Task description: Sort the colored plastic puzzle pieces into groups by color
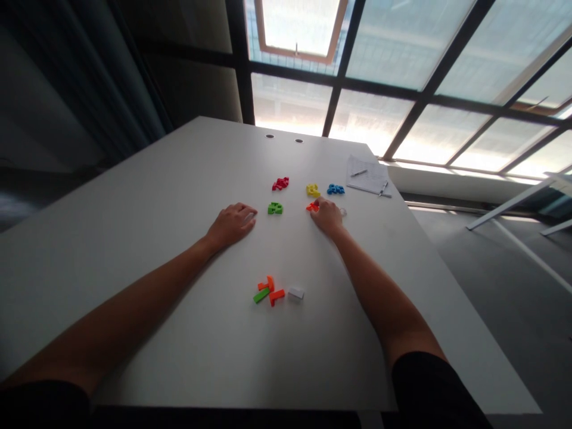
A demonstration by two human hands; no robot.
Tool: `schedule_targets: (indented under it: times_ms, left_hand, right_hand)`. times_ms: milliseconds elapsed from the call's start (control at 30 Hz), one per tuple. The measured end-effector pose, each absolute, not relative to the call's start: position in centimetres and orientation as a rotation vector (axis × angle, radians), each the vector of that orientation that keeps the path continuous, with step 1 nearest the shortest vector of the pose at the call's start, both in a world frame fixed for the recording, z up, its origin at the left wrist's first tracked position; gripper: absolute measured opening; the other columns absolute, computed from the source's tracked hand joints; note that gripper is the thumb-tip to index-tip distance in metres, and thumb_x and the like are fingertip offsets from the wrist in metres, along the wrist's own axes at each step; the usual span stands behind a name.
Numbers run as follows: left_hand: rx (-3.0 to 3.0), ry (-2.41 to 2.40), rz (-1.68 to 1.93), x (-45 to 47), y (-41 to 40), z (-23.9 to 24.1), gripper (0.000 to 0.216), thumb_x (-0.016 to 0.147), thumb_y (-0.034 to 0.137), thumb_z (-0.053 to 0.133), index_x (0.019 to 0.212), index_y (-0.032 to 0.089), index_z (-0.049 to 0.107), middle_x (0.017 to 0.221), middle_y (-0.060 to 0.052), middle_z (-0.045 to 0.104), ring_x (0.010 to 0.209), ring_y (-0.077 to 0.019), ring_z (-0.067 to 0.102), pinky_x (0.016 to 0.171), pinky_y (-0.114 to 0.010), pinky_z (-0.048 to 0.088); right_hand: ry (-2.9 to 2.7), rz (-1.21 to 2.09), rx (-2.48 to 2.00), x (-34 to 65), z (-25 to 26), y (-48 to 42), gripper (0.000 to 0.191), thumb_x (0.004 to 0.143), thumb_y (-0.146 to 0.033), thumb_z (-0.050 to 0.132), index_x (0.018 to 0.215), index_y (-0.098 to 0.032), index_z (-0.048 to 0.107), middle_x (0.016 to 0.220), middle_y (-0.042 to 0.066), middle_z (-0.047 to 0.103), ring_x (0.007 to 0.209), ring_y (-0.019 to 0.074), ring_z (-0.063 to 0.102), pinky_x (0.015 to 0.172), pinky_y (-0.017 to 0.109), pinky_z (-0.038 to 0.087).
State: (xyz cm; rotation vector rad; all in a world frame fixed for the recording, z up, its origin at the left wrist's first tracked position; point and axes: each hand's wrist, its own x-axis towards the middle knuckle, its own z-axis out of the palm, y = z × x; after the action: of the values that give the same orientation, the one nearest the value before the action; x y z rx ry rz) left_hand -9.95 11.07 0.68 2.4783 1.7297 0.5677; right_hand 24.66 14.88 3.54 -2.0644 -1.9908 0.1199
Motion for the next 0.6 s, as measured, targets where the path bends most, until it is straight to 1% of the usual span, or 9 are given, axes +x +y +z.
schedule_targets:
  times_ms: [267,433,600]
  left_hand:
    - [2.481,1.732,0.548,-10.0,11.0,0.8,0.040,0.110,0.035,0.062,0.142,0.023,0.083,0.146,-0.019,0.079,0.136,-0.0401,0.072,0.119,-0.060,0.058]
    - [2.485,1.724,0.536,-10.0,11.0,0.9,0.042,0.111,0.035,0.061,0.144,0.021,0.082,0.147,-0.019,0.078,0.136,-0.0411,0.072,0.119,-0.061,0.058]
    - [2.494,1.720,0.536,-10.1,11.0,0.9,0.042,0.110,0.035,0.061,0.144,0.023,0.083,0.146,-0.019,0.079,0.135,-0.0405,0.072,0.118,-0.062,0.059]
  right_hand:
    - [-1.991,0.137,-1.964,24.7,2.5,15.0,0.041,0.105,-0.018,0.071,0.145,-0.020,0.081,0.140,0.015,0.086,0.130,0.0359,0.080,0.114,0.043,0.059]
    - [-1.975,0.153,-1.912,24.8,2.2,15.0,0.044,0.104,-0.015,0.070,0.146,-0.020,0.080,0.142,0.014,0.086,0.131,0.0355,0.080,0.117,0.044,0.059]
    - [-2.004,0.172,-1.872,25.2,2.0,15.3,0.052,0.102,-0.009,0.065,0.151,-0.020,0.078,0.148,0.013,0.085,0.135,0.0343,0.079,0.121,0.045,0.059]
